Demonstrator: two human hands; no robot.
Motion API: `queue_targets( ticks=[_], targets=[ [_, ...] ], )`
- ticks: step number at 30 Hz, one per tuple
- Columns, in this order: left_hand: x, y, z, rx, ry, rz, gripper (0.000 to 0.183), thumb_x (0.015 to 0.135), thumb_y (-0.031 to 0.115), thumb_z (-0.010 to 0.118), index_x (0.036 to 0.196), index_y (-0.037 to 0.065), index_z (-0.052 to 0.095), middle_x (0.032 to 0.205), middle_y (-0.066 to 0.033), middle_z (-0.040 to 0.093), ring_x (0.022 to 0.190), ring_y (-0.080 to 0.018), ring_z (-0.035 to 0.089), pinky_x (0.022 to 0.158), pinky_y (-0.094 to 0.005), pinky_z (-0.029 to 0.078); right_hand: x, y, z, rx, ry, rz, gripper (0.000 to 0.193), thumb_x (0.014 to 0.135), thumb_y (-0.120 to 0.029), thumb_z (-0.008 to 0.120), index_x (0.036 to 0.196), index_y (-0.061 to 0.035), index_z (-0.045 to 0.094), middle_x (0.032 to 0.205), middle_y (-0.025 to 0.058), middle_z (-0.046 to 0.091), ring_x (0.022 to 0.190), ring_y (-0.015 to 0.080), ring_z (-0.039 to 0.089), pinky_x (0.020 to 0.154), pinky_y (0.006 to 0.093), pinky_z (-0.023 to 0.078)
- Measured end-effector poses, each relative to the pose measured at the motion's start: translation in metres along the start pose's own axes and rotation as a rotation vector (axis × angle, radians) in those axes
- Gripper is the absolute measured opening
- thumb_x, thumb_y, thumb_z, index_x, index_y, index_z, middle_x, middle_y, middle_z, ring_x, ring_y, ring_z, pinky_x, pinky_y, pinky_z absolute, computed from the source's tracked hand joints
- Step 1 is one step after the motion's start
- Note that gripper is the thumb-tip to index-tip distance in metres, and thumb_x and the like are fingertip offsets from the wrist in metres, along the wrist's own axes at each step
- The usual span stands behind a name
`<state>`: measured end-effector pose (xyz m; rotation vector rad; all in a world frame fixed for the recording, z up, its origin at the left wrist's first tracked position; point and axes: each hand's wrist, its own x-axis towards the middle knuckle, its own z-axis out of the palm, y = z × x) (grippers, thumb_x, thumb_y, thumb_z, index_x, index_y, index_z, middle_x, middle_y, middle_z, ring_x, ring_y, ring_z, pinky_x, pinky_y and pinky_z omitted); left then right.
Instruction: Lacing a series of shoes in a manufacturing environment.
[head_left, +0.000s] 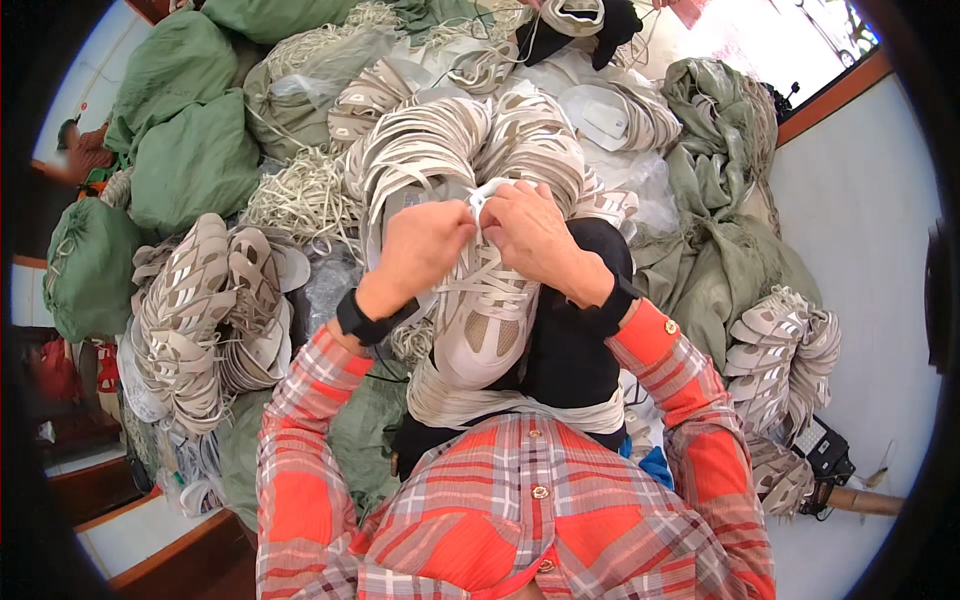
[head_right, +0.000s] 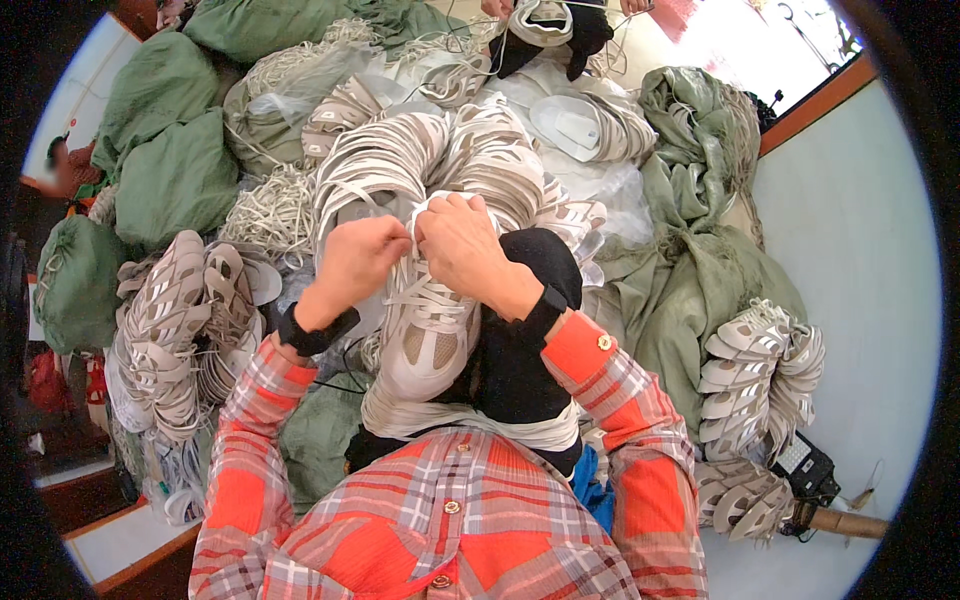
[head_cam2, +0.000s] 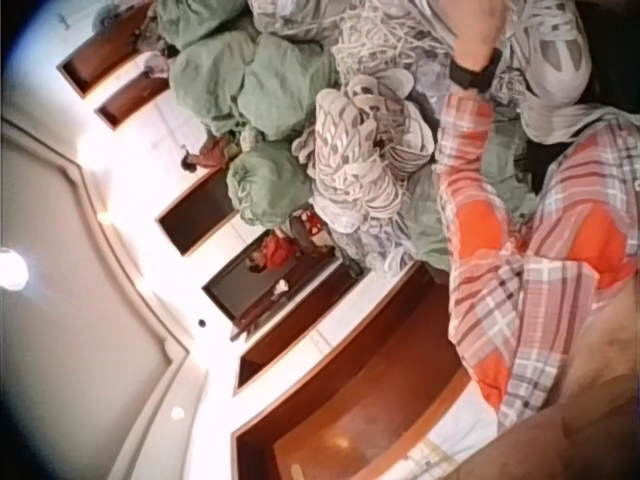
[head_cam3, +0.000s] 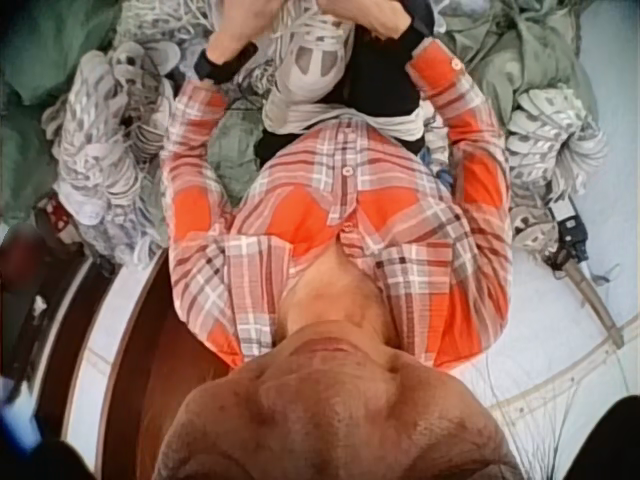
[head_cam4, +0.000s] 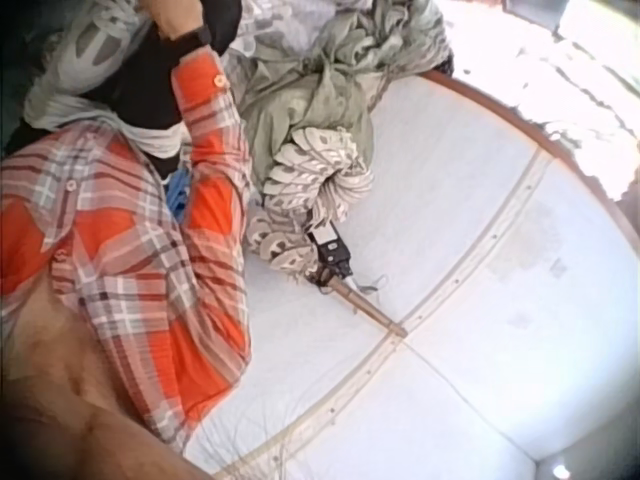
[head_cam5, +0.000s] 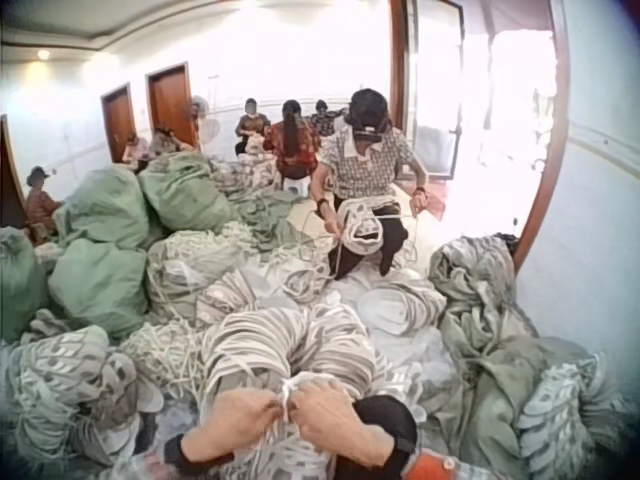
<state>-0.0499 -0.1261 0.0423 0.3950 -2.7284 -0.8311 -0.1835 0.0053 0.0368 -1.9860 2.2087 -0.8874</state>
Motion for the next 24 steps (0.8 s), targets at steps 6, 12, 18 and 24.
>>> queue_targets(
  ticks=[6,12,18,24],
  targets=[
    [-0.007,-0.038,0.006,-1.249,-0.422,-0.751,0.019,0.088,0.023,0.062,0.077,0.007,0.060,0.060,0.0025,0.057,0.039,-0.0011,0.031,0.037,-0.0166,0.021,0.008,0.000,0.003,0.118,-0.091,0.075,0.005,0.073,-0.011,0.062,0.078,-0.0085,0.062,0.079,0.0054,0.055,0.084,0.0254,0.052,0.076,0.0398,0.035],
    [-0.011,-0.021,-0.013,-1.201,-0.408,-0.639,0.022,0.091,0.024,0.058,0.076,0.009,0.057,0.057,0.0038,0.054,0.038,-0.0020,0.033,0.036,-0.0168,0.025,0.001,0.007,-0.022,-0.089,0.079,-0.096,0.004,0.072,-0.009,0.063,0.073,-0.0068,0.059,0.076,0.0057,0.055,0.081,0.0258,0.054,0.074,0.0377,0.037],
    [-0.043,0.019,-0.021,-2.234,0.179,-0.320,0.025,0.097,0.021,0.044,0.104,0.005,0.062,0.100,-0.0063,0.067,0.104,-0.0188,0.059,0.099,-0.0402,0.039,-0.029,0.039,-0.054,0.485,0.168,0.431,0.007,0.080,-0.009,0.063,0.077,-0.0050,0.058,0.079,0.0051,0.056,0.066,0.0166,0.052,0.055,0.0265,0.039],
    [-0.047,0.009,-0.001,-2.518,0.246,-0.424,0.022,0.095,0.015,0.044,0.103,0.005,0.061,0.093,-0.0059,0.067,0.091,-0.0205,0.063,0.092,-0.0415,0.045,-0.021,0.026,-0.039,2.020,0.193,0.502,0.005,0.087,0.000,0.052,0.085,0.0043,0.054,0.100,0.0198,0.060,0.099,0.0295,0.061,0.087,0.0357,0.052]
  ],
)
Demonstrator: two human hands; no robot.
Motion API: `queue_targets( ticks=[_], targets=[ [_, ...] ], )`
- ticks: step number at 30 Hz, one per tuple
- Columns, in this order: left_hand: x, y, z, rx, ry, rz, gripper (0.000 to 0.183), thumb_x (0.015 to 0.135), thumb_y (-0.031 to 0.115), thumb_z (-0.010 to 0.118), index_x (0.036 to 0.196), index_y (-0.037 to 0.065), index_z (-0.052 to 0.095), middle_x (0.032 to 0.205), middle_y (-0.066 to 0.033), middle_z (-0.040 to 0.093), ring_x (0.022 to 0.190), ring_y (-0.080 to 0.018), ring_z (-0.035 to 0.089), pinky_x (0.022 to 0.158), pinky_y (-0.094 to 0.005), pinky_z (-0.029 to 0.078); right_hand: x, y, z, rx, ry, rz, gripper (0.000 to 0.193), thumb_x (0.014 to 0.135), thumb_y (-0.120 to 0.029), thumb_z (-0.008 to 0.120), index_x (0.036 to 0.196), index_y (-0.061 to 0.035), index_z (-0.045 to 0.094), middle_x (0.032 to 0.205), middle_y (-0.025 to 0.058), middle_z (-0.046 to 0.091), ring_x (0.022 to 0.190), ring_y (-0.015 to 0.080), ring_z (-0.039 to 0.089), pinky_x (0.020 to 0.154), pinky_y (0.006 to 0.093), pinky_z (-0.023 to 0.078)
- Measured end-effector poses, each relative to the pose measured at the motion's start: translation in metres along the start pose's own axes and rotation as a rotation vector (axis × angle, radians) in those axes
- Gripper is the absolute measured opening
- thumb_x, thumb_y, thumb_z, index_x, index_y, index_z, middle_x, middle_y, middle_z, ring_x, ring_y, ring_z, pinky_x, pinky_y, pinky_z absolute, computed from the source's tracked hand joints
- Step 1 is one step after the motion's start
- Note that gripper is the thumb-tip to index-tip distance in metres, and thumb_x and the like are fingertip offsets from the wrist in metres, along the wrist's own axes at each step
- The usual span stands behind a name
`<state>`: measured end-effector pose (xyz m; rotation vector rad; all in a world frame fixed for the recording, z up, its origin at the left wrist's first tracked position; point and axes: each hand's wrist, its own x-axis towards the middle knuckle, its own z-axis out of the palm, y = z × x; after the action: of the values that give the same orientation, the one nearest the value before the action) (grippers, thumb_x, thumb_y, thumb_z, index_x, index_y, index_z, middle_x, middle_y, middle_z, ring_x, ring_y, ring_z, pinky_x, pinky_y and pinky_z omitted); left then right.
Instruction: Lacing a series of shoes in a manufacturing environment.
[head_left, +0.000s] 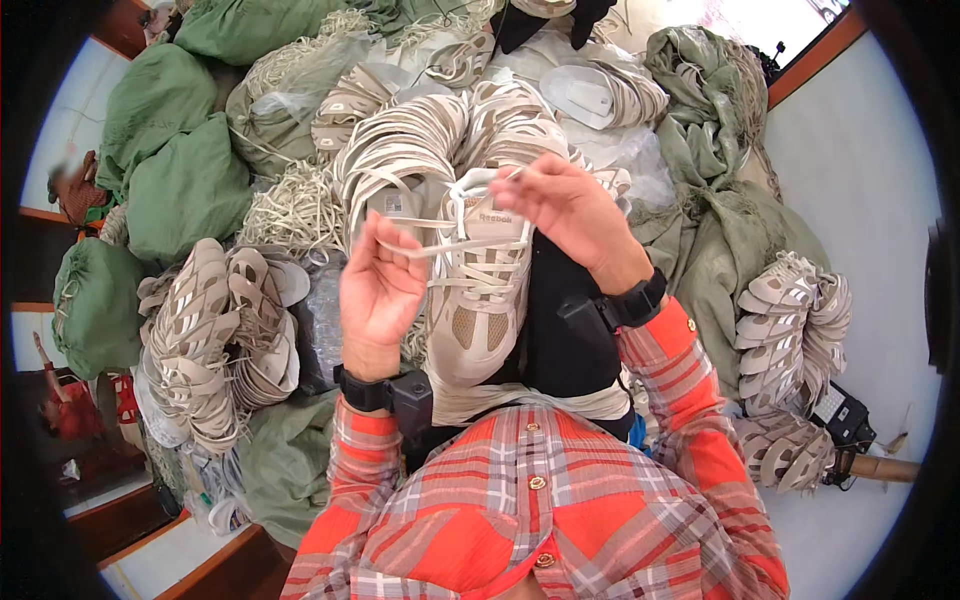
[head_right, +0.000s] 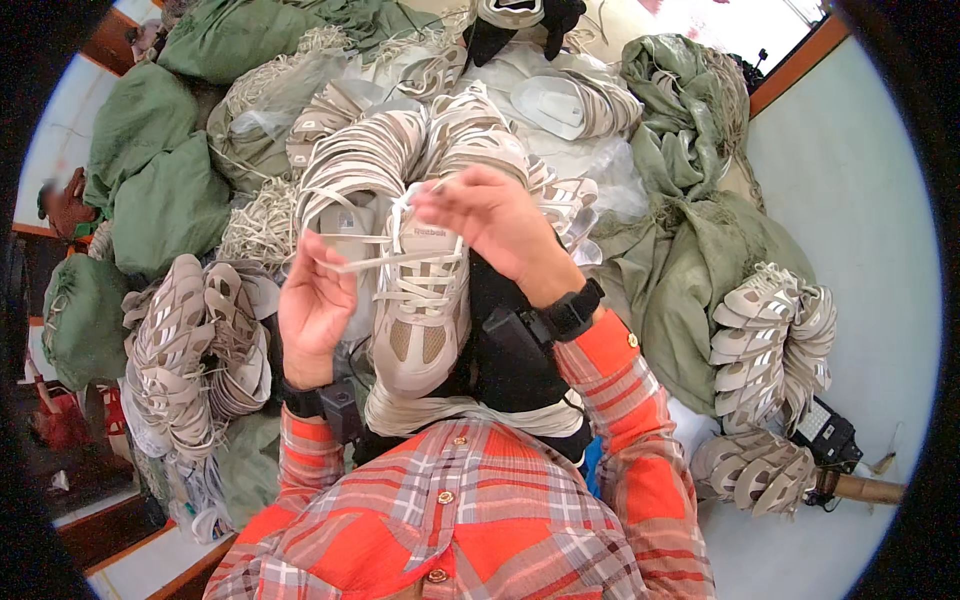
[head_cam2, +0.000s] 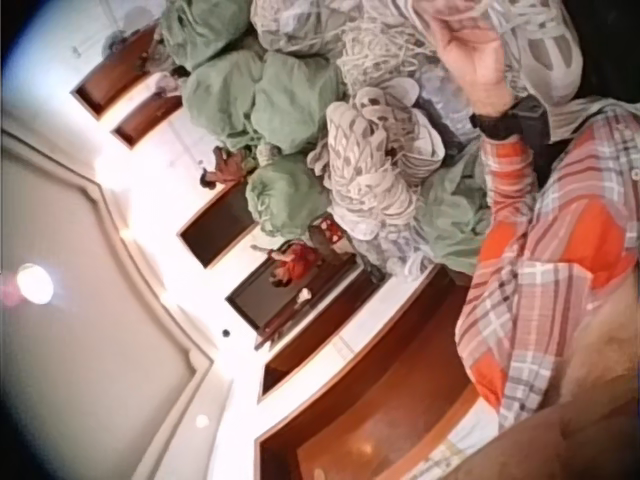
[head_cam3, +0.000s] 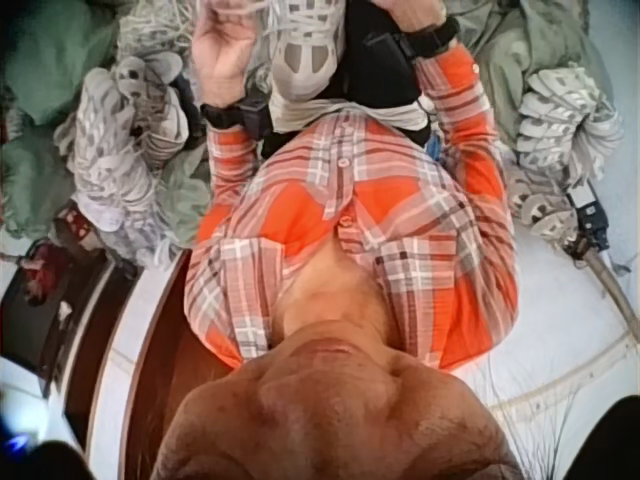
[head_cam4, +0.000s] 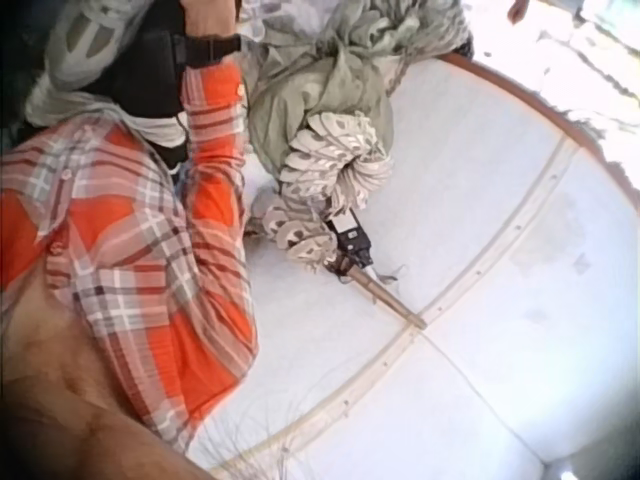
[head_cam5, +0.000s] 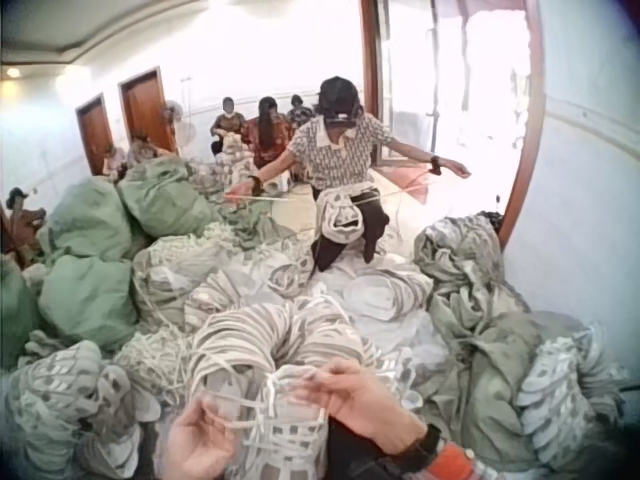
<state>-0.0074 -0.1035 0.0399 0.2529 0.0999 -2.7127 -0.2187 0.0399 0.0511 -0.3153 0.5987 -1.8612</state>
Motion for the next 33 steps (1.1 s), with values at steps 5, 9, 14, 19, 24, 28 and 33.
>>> queue_targets(
  ticks=[5,9,14,19,24,28,33],
  targets=[
    [0.004,-0.022,-0.003,-0.413,0.228,-0.283,0.010,0.088,0.004,0.045,0.091,0.003,0.054,0.056,0.0028,0.046,0.045,-0.0099,0.041,0.053,-0.0268,0.040,-0.022,-0.033,-0.038,0.136,0.274,-0.220,0.007,0.086,0.003,0.051,0.087,0.0081,0.055,0.102,0.0207,0.060,0.099,0.0321,0.060,0.091,0.0371,0.051],
    [0.010,-0.024,-0.004,-0.251,0.072,-0.181,0.009,0.088,0.002,0.046,0.094,0.000,0.052,0.073,-0.0039,0.055,0.064,-0.0125,0.053,0.066,-0.0277,0.045,-0.026,-0.029,-0.043,0.178,0.341,-0.255,0.009,0.086,0.002,0.051,0.089,0.0103,0.054,0.101,0.0200,0.059,0.098,0.0318,0.060,0.091,0.0379,0.051],
    [0.003,-0.009,-0.007,1.621,0.313,0.408,0.018,0.086,0.006,0.059,0.103,0.002,0.058,0.094,-0.0069,0.060,0.086,-0.0206,0.057,0.086,-0.0289,0.045,-0.040,-0.031,-0.025,-0.231,0.347,-0.199,0.014,0.089,-0.003,0.052,0.097,0.0084,0.053,0.100,0.0170,0.059,0.095,0.0269,0.061,0.088,0.0339,0.051],
    [-0.017,-0.015,-0.030,2.152,-0.144,0.282,0.019,0.082,0.006,0.062,0.098,0.002,0.053,0.096,-0.0121,0.050,0.090,-0.0215,0.053,0.073,-0.0295,0.046,-0.057,-0.029,-0.018,-0.487,0.386,-0.208,0.012,0.090,-0.006,0.054,0.097,0.0033,0.055,0.093,0.0120,0.061,0.082,0.0195,0.062,0.074,0.0288,0.053],
    [-0.015,-0.003,-0.027,2.092,-0.109,-0.059,0.014,0.086,0.009,0.056,0.097,0.003,0.051,0.082,-0.0099,0.049,0.077,-0.0238,0.053,0.070,-0.0339,0.046,-0.068,-0.016,-0.002,-0.756,0.301,-0.125,0.012,0.089,-0.007,0.055,0.098,0.0013,0.057,0.086,0.0072,0.063,0.072,0.0116,0.061,0.061,0.0234,0.051],
    [-0.019,0.027,-0.002,2.900,-0.550,0.057,0.011,0.088,0.017,0.050,0.089,0.007,0.053,0.082,-0.0071,0.052,0.072,-0.0248,0.051,0.066,-0.0346,0.042,-0.060,0.009,0.022,-0.949,0.215,0.020,0.012,0.090,-0.005,0.054,0.100,0.0009,0.058,0.081,0.0047,0.062,0.066,0.0092,0.059,0.055,0.0209,0.049],
    [-0.017,0.046,0.084,2.201,-0.870,-0.012,0.016,0.086,0.017,0.051,0.076,0.006,0.055,0.075,-0.0038,0.053,0.069,-0.0193,0.048,0.060,-0.0312,0.037,-0.023,0.067,0.048,-1.420,-0.388,-0.333,0.016,0.082,-0.015,0.062,0.090,-0.0010,0.065,0.075,0.0139,0.061,0.073,0.0277,0.055,0.067,0.0369,0.045]
  ],
)
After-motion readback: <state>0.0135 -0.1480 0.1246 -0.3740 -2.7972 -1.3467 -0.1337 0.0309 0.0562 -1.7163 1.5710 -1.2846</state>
